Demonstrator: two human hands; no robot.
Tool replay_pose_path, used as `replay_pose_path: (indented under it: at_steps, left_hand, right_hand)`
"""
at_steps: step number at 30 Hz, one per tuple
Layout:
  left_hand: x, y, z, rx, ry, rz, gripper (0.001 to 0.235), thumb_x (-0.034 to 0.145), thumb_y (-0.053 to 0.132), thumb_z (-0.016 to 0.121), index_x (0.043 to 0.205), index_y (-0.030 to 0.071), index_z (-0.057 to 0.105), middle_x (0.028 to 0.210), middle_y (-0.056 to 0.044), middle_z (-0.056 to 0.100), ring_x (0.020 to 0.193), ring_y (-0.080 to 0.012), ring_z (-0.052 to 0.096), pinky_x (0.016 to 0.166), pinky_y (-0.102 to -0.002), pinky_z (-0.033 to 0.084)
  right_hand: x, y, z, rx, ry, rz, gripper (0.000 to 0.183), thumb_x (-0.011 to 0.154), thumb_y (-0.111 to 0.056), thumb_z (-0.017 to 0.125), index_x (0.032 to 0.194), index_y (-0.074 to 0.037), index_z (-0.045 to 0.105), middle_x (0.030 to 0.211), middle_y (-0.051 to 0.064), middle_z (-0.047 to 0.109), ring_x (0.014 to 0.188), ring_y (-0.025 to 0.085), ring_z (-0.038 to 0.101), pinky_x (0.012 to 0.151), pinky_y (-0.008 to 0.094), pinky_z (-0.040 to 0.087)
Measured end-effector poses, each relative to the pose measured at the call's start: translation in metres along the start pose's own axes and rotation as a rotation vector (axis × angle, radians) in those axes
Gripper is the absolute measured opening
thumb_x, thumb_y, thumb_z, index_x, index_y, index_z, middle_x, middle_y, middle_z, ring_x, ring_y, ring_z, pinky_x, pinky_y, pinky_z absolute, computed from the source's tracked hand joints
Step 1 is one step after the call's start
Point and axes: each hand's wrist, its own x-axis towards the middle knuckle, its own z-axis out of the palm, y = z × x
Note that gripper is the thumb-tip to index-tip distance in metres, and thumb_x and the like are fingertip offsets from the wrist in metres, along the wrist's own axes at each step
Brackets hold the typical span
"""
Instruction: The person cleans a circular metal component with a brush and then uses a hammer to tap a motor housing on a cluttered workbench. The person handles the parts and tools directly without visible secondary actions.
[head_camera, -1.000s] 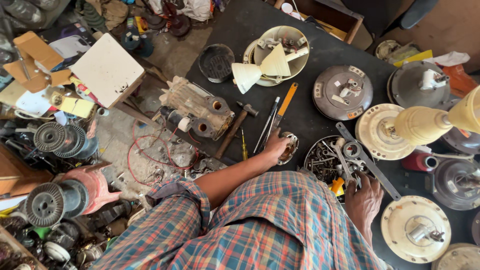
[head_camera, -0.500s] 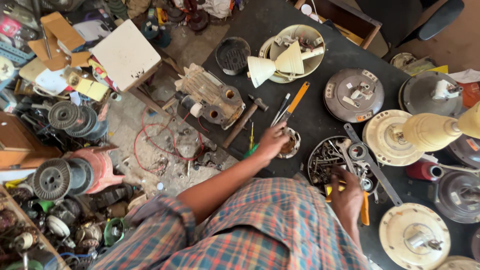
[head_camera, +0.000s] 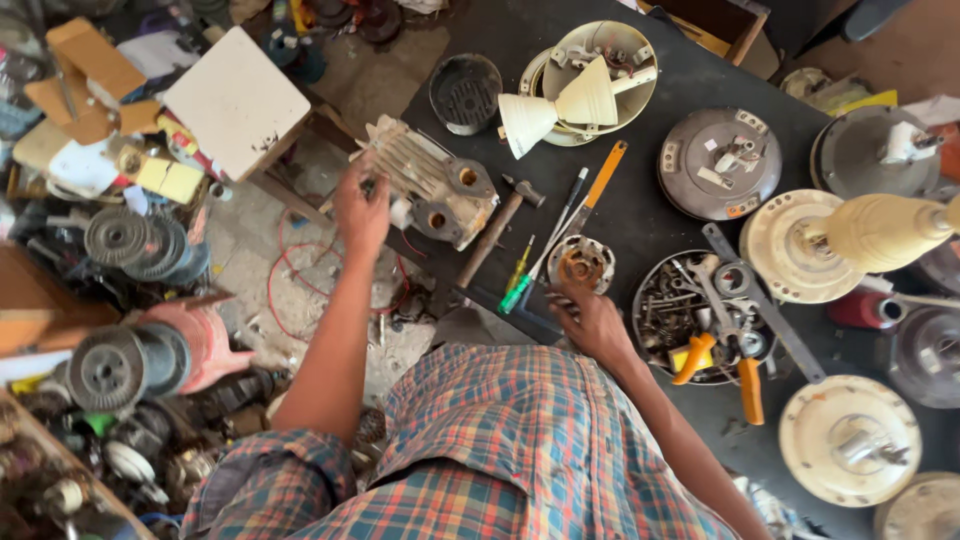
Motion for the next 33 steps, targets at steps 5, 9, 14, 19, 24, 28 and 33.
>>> replay_pose_path:
  at_steps: [5,9,14,19,24,28,33]
  left_hand:
    - [0.08,-0.055,0.002,0.166,-0.226,0.073,0.058,0.098,0.035,0.07,0.146,0.007,0.055,0.14,-0.021,0.056,0.127,-0.0373,0.058,0.101,-0.045,0.051]
    - [0.128,-0.09,0.015,0.117,-0.455,0.132,0.071,0.101,0.053,0.06,0.15,0.003,0.049,0.144,-0.024,0.055,0.133,-0.0428,0.051,0.105,-0.047,0.043]
    - [0.15,-0.119,0.021,0.068,-0.566,0.143,0.063,0.107,0.056,0.04,0.142,0.006,0.058,0.137,-0.022,0.064,0.129,-0.0429,0.058,0.106,-0.047,0.047]
    - [0.172,-0.126,0.032,0.197,-0.667,0.173,0.062,0.108,0.054,0.035,0.136,0.006,0.062,0.13,-0.025,0.066,0.124,-0.0468,0.059,0.103,-0.051,0.048]
    - [0.201,-0.132,0.063,0.537,-0.815,0.058,0.07,0.109,0.061,0.034,0.128,0.003,0.068,0.131,-0.03,0.063,0.124,-0.0503,0.056,0.106,-0.054,0.045]
    - [0.209,-0.136,0.071,0.319,-0.869,-0.175,0.073,0.102,0.064,0.04,0.135,0.003,0.063,0.14,-0.024,0.061,0.135,-0.0407,0.054,0.112,-0.046,0.041]
    - [0.2,-0.138,0.05,-0.121,-0.935,-0.257,0.082,0.097,0.065,0.047,0.146,-0.001,0.05,0.157,-0.018,0.045,0.148,-0.0315,0.039,0.119,-0.04,0.029]
  right_hand:
    - [0.075,-0.007,0.083,-0.074,-0.019,-0.027,0.047,0.092,-0.026,0.069,0.133,-0.006,0.059,0.107,0.018,0.075,0.094,0.034,0.076,0.083,0.047,0.059]
    - [0.12,-0.024,0.142,-0.242,0.018,0.06,0.066,0.092,-0.032,0.072,0.148,-0.008,0.044,0.118,0.027,0.061,0.103,0.048,0.064,0.086,0.055,0.052]
    - [0.142,-0.038,0.177,-0.273,0.012,0.453,0.056,0.092,-0.039,0.07,0.136,-0.01,0.05,0.134,0.028,0.051,0.103,0.048,0.066,0.088,0.054,0.055]
    - [0.139,-0.038,0.187,-0.165,0.298,0.444,0.047,0.088,-0.026,0.071,0.128,-0.008,0.053,0.124,0.026,0.059,0.1,0.045,0.068,0.085,0.053,0.057]
    - [0.137,-0.027,0.174,0.398,0.603,0.521,0.057,0.088,-0.021,0.065,0.139,-0.005,0.045,0.098,0.024,0.071,0.079,0.038,0.069,0.071,0.05,0.056]
    - [0.125,-0.027,0.153,0.616,0.491,0.711,0.053,0.105,-0.035,0.061,0.149,-0.008,0.05,0.094,0.021,0.073,0.07,0.044,0.065,0.065,0.052,0.049]
    - [0.071,-0.055,0.162,-0.043,0.86,0.2,0.059,0.105,-0.028,0.064,0.154,-0.006,0.039,0.104,0.024,0.072,0.088,0.041,0.072,0.074,0.048,0.056]
